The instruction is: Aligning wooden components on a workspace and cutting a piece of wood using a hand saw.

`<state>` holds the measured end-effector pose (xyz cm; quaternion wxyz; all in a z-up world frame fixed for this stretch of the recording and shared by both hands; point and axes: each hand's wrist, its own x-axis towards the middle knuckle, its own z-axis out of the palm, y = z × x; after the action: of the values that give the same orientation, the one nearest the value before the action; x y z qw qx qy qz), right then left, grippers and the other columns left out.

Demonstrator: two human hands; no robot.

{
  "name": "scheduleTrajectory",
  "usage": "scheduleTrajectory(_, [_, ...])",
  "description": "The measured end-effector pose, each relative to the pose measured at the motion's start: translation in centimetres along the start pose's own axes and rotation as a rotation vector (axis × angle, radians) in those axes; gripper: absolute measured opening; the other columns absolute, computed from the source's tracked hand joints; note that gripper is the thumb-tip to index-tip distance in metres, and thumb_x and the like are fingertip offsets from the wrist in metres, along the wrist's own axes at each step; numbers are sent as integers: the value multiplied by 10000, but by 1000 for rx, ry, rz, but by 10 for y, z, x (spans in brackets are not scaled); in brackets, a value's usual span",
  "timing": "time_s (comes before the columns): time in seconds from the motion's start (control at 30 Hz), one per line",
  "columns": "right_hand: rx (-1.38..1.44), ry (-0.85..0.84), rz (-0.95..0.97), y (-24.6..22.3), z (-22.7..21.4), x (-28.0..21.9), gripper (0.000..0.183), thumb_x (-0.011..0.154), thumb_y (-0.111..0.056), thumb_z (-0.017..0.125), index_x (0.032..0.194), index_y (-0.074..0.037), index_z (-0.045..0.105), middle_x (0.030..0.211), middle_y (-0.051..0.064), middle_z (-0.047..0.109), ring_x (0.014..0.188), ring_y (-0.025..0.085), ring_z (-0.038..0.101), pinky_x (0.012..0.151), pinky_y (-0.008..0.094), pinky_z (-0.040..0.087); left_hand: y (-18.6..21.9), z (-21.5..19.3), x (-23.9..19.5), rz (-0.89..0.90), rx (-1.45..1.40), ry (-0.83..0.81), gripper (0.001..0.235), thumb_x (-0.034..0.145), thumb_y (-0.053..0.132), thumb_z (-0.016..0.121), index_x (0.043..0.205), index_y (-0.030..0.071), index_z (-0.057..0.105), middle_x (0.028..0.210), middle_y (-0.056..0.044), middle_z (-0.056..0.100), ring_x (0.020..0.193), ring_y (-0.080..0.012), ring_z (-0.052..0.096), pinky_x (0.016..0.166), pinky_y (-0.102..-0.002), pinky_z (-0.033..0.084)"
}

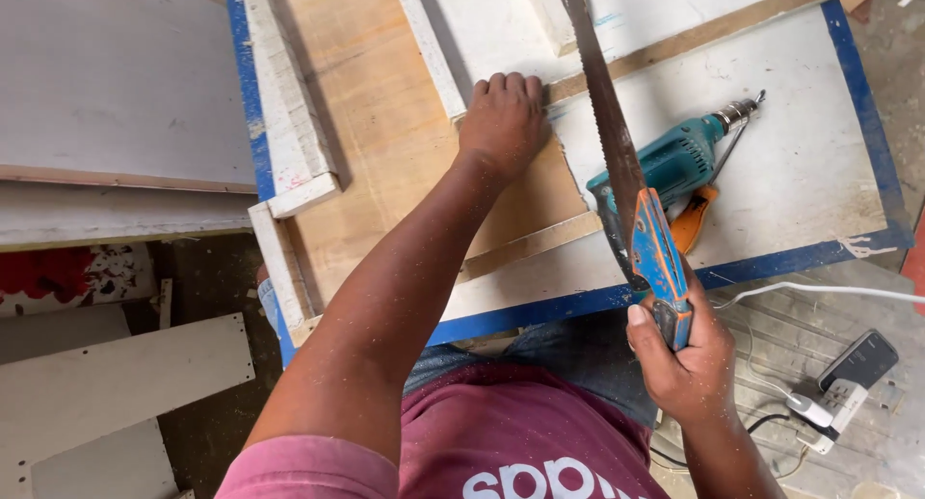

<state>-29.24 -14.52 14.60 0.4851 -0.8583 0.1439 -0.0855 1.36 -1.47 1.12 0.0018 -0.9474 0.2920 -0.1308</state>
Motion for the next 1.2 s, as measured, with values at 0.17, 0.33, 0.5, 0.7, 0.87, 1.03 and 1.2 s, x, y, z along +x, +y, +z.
scheduleTrajectory(0.17, [17, 22, -58, -19, -1, -13, 429, 974, -177, 609, 1376, -28, 596, 699, -29, 584, 542, 90, 568, 571, 259, 515, -12, -30, -19, -31, -128, -3, 166, 1009, 234, 407, 993, 131, 536, 895, -109, 635, 745, -334, 617, 629, -477, 462])
scheduleTrajectory(0.33, [-74, 83, -100, -8, -6, -30, 556, 964, -171, 638, 1477, 30, 570, 869, 22, 658, 677, 158, 652, 652, 321, 555, -84, -59, -84, -123, -424, -65, 97, 913, 162, 523, 961, 78, 524, 945, -178, 663, 851, -443, 628, 659, -575, 457])
scheduleTrajectory(0.5, [-55, 6, -59, -12, 6, -32, 466, 952, -211, 643, 1378, -25, 607, 773, -6, 625, 609, 125, 603, 642, 291, 518, -150, -78, -144, -191, -365, 50, 215, 1050, 279, 562, 967, 84, 527, 901, -122, 622, 763, -379, 576, 638, -503, 412])
scheduleTrajectory(0.7, [-85, -181, -154, -30, 41, -19, 646, 926, -225, 645, 1545, -85, 528, 768, -69, 637, 614, 76, 534, 686, 259, 491, -181, -74, -175, -255, -218, 113, 231, 1045, 311, 579, 997, 86, 553, 985, -97, 579, 907, -337, 504, 677, -471, 417])
scheduleTrajectory(0.87, [-31, -290, -305, -44, 65, -19, 610, 935, -204, 630, 1517, -60, 517, 711, -83, 600, 555, 61, 498, 623, 240, 489, -208, -66, -196, -308, -39, 100, 294, 1024, 381, 628, 997, 98, 555, 976, -99, 582, 857, -324, 528, 680, -452, 440])
scheduleTrajectory(1.03, [-47, -414, -265, -51, 89, -13, 650, 937, -237, 631, 1556, -122, 470, 665, -67, 579, 541, 93, 482, 608, 280, 488, -224, -62, -217, -404, -213, -38, 312, 1077, 352, 549, 975, 57, 537, 993, -140, 574, 922, -352, 506, 662, -514, 420])
scheduleTrajectory(1.2, [-38, -495, -181, -69, 118, 0, 639, 941, -223, 630, 1556, -167, 465, 762, -50, 656, 589, 105, 571, 664, 278, 539, -208, -100, -205, -611, -399, -260, 190, 962, 243, 467, 1003, 61, 505, 989, -195, 651, 887, -427, 582, 722, -523, 448])
